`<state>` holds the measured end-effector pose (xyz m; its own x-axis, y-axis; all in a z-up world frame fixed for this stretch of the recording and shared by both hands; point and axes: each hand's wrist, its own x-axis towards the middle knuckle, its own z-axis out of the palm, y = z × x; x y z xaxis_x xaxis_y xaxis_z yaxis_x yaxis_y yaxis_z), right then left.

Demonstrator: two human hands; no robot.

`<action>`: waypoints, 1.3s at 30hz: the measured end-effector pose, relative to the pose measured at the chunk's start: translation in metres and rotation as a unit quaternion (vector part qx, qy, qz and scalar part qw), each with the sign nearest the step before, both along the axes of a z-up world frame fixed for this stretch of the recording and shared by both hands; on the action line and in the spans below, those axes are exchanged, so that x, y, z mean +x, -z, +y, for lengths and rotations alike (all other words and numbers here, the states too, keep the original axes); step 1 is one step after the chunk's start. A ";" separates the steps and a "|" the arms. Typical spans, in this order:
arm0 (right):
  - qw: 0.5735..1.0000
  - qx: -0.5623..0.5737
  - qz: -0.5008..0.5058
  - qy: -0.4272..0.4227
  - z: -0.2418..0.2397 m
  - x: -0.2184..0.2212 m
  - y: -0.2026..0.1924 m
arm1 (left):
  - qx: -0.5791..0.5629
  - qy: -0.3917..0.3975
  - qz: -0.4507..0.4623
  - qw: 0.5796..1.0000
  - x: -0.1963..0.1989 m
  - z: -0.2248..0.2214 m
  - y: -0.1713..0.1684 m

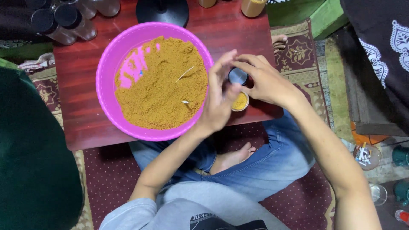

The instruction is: The person fills small jars with brown powder from a large bowl using a spoon, attaches black caps to the jars, and retrieves thin white sticks from the bowl.

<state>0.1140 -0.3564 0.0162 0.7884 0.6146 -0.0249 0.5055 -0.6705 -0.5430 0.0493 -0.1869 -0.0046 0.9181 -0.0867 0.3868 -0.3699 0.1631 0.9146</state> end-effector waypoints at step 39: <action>0.625 0.655 0.338 0.257 0.001 -0.045 -0.016 | -0.106 -0.067 0.056 0.991 0.002 -0.025 0.005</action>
